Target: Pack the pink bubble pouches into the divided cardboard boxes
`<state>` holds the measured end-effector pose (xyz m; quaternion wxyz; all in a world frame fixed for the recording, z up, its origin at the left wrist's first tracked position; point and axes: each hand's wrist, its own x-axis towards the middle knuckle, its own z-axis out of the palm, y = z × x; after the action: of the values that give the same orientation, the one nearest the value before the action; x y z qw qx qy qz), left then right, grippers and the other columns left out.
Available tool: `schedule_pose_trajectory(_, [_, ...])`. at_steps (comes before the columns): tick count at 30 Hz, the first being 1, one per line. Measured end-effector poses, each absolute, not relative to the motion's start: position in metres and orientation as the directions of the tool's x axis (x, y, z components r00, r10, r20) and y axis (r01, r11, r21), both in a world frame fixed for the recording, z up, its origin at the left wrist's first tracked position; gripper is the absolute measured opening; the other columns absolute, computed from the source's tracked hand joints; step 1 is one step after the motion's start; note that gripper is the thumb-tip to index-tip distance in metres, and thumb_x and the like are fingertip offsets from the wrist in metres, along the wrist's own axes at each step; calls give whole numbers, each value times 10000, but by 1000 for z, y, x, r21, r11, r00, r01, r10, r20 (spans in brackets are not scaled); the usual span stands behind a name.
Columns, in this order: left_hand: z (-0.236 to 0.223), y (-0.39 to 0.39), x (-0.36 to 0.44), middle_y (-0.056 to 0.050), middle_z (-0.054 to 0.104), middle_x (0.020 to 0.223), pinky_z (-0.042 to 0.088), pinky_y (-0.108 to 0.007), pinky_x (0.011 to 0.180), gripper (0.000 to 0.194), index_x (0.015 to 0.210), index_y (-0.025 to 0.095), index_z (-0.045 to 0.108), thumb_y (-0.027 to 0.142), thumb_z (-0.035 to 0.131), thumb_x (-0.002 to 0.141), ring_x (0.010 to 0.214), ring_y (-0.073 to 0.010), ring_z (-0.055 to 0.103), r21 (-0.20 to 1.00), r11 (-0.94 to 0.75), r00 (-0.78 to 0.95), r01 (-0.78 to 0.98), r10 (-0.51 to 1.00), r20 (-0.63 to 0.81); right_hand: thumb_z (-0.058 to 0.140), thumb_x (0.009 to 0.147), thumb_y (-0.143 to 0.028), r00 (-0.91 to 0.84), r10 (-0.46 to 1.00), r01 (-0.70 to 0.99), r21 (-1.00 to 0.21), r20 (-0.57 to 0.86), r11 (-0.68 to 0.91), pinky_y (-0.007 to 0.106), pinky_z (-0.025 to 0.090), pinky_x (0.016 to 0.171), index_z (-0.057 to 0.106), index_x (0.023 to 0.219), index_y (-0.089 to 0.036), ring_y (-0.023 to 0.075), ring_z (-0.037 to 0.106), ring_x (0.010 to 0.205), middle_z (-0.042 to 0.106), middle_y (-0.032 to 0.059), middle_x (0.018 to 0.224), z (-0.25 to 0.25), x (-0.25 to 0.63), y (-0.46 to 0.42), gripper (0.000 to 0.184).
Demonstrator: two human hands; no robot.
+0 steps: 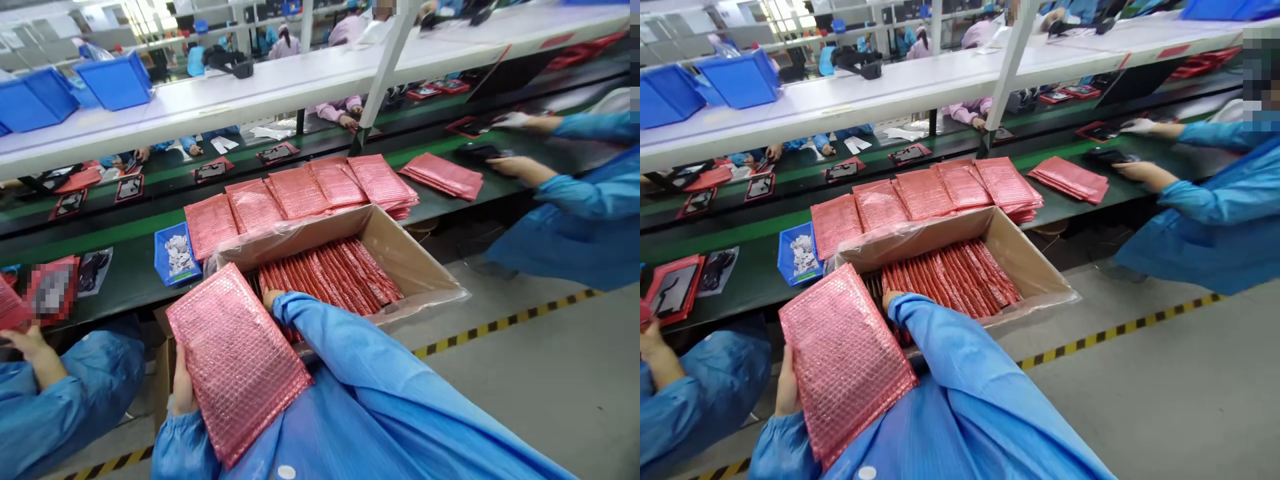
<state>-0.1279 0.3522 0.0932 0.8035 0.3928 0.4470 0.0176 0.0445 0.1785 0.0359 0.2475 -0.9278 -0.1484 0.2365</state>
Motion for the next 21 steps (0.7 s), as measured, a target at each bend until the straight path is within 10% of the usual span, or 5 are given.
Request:
schedule_pose_trajectory(5, [85,355,-129,-17,741,902,520,-423,941,422,1241,304,570,435,484,849,1113,-285,597,647,708,601,282,395,-694,296,940,-575,747,536,147,-689,-393,-710,224,491,596,697,908,-148,146,644,632,694,49,685,70,33,154,587])
schedule_pose_trajectory(10, [79,362,-122,-98,709,1048,524,-458,920,593,1324,232,497,426,600,773,1101,-343,594,561,674,584,480,232,-778,665,673,-638,776,582,211,-770,-243,-602,298,496,706,645,1060,-185,243,653,842,702,66,966,85,-11,138,596])
schedule_pose_trajectory(14, [79,362,-117,-117,698,1067,537,-423,887,502,1212,182,565,423,638,778,1056,-314,625,631,599,612,493,277,-741,567,826,-467,774,564,124,-804,-288,-582,243,436,607,692,834,-158,179,614,710,670,21,749,81,-20,128,334])
schedule_pose_trajectory(21, [72,367,-126,-115,723,957,536,-338,811,492,936,102,679,283,854,514,919,-280,669,821,439,729,365,414,-546,486,792,-604,862,467,50,-883,-199,-467,283,465,632,647,771,-128,191,588,687,651,40,706,66,-7,64,503])
